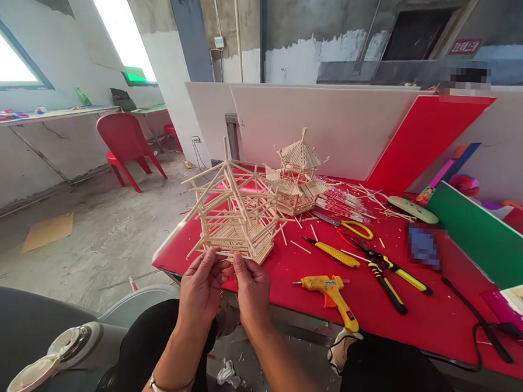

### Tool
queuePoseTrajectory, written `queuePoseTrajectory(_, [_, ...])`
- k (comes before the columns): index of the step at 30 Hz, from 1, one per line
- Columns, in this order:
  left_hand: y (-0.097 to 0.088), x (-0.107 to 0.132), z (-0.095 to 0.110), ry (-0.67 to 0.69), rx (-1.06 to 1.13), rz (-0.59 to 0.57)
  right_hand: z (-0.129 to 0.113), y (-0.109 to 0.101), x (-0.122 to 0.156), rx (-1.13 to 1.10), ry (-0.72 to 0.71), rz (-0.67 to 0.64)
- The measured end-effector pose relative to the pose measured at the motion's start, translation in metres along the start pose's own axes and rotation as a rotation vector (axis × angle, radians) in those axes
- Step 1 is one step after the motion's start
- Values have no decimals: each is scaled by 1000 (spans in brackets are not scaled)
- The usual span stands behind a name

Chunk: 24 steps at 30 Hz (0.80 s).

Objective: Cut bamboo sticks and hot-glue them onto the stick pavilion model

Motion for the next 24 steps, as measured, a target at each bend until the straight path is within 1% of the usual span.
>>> queuePoseTrajectory(2, [1,0,0,0,-14,-11,0,1,-1,-10,1,6])
queuePoseTrajectory(5, [1,-1,0,18,-15,9,-3,3,0,-1,9,12])
queuePoseTrajectory(8, [2,-2,1,26,-20,25,-12,-2,6,84,51,-100])
queuePoseTrajectory(10, [2,-2,1,23,-26,34,-22,-14,14,205,88,-197])
queuePoseTrajectory(12, [1,-3,1,13,-32,50,-36,-36,20,396,75,-251])
queuePoseTrajectory(13, [1,-3,1,8,-36,61,-45,-50,21,523,25,-246])
queuePoseTrajectory(14, [1,-4,1,4,-41,70,-55,-66,22,666,-70,-228])
queuePoseTrajectory(15, [1,-4,0,2,-47,75,-67,-83,22,827,-210,-175])
queuePoseTrajectory(16, [1,-4,0,1,-52,79,-79,-100,21,1006,-349,-79])
queuePoseTrajectory(17, [1,-5,0,1,-54,81,-90,-117,19,1202,-431,13])
queuePoseTrajectory(18, [1,-5,0,2,-53,82,-100,-132,16,1404,-435,99])
queuePoseTrajectory(19, [2,-5,0,2,-50,81,-110,-146,12,1580,-378,190])
queuePoseTrajectory(20, [2,-5,0,2,-47,77,-117,-157,9,1698,-278,245])
queuePoseTrajectory(22, [3,-5,0,3,-46,69,-127,-171,1,1779,-44,276])
queuePoseTrajectory(24, [3,-4,1,3,-49,65,-130,-177,-4,1764,128,240])
Point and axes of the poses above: each hand's wrist, its own x-axis away from the middle knuckle, its own y-axis out of the palm, z = x × y, the point moved 1 cm from there along -x, towards the middle knuckle, and after that the axes turned 15 degrees about -x, right-handed, at the moved point
